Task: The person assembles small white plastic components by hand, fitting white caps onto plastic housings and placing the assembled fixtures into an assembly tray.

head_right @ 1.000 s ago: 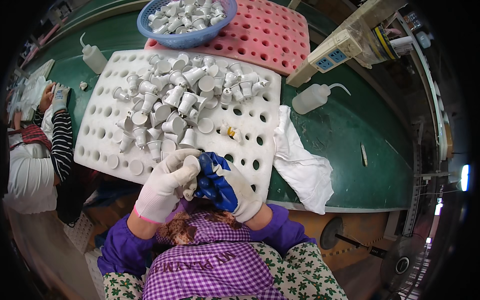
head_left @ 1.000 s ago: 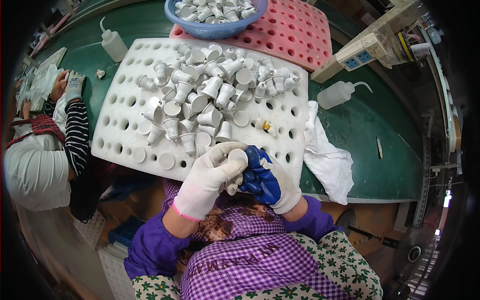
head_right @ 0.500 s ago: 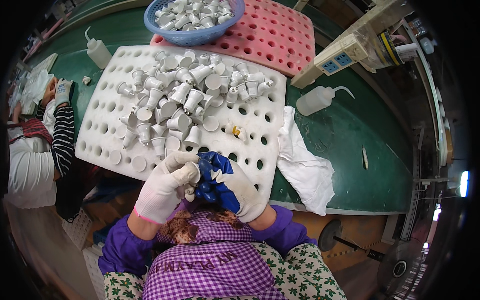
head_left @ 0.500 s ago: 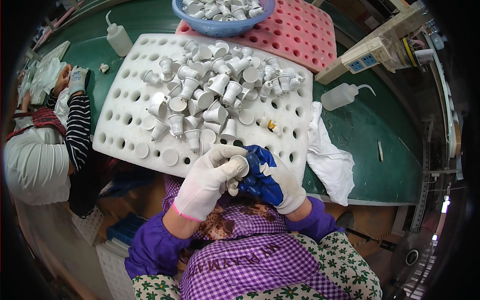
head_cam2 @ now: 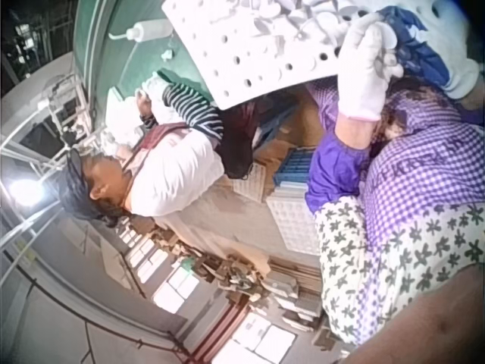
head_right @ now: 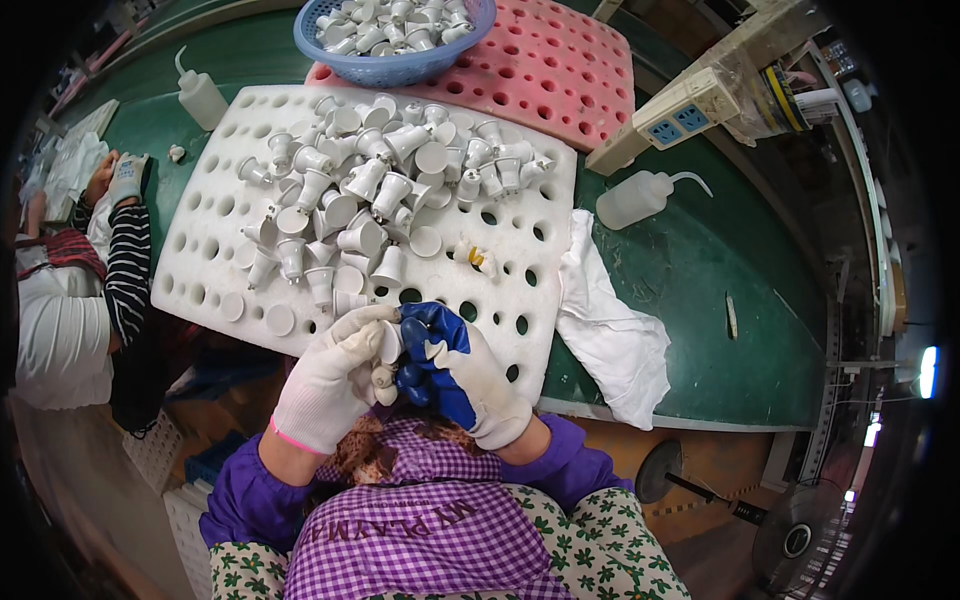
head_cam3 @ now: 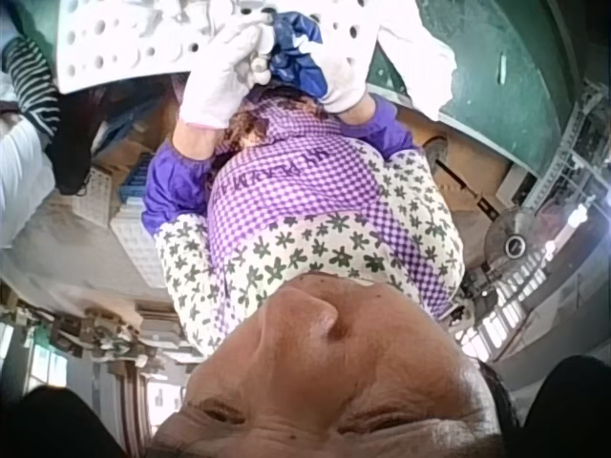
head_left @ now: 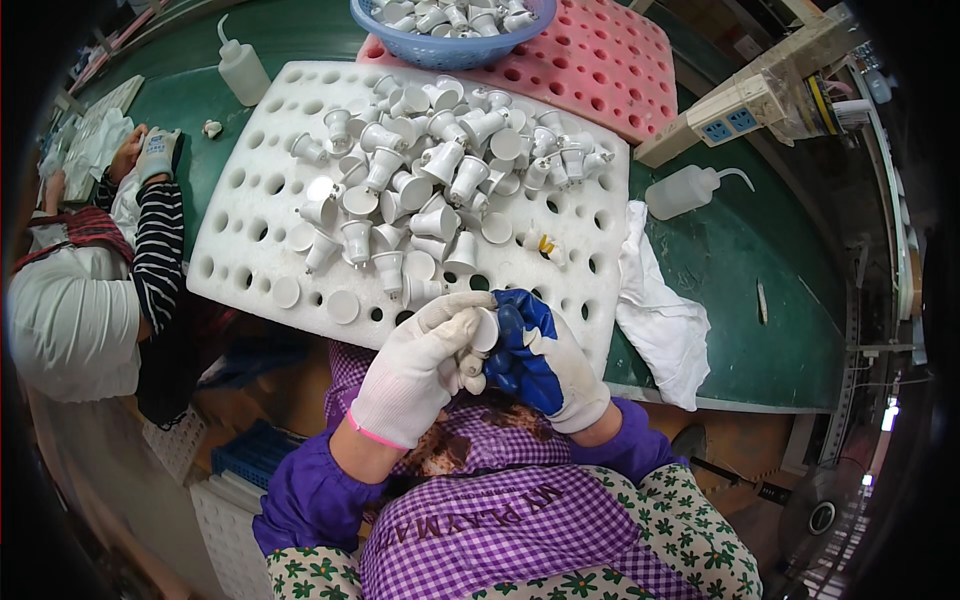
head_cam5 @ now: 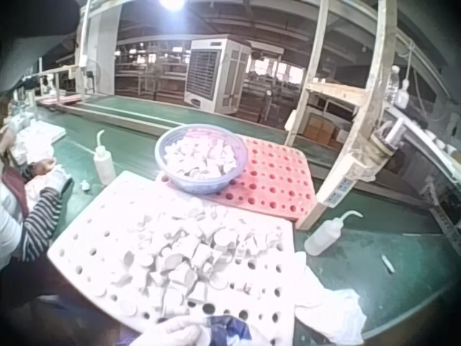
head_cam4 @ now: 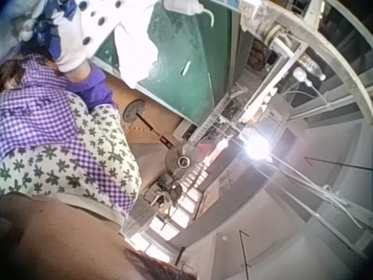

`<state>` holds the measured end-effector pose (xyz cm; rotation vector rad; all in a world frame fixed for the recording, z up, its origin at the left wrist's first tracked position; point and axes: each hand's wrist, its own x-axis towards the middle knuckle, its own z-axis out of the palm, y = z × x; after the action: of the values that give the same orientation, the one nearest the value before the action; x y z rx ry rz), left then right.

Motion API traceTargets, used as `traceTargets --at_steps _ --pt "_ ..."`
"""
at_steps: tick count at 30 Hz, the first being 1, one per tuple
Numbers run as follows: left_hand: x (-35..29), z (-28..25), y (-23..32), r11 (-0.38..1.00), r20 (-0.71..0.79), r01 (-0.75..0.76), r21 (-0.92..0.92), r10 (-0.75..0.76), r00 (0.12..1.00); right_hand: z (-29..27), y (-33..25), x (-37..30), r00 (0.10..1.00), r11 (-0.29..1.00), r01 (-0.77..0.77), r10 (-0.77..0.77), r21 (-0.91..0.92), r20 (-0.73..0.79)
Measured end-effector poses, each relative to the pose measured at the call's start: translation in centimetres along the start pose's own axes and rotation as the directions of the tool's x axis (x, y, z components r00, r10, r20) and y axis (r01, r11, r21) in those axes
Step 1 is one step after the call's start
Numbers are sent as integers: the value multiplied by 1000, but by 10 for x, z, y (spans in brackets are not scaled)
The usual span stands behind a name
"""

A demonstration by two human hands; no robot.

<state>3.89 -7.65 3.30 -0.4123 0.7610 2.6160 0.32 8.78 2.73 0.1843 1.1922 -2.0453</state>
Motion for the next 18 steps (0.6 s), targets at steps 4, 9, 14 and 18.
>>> traceTargets --at_steps 4,9,14,18 --pt "0 0 -2 1000 -2 -9 -29 9 1000 -2 -2 0 1000 1000 -8 8 -7 24" --pt "0 6 0 999 -61 -32 28 34 998 -2 2 4 1000 1000 -3 3 4 17" --pt "0 5 6 979 -135 43 199 -16 991 2 2 2 999 998 -48 48 -32 -7" --pt "5 8 7 906 -128 -4 423 64 990 -11 0 5 985 991 -59 38 120 169"
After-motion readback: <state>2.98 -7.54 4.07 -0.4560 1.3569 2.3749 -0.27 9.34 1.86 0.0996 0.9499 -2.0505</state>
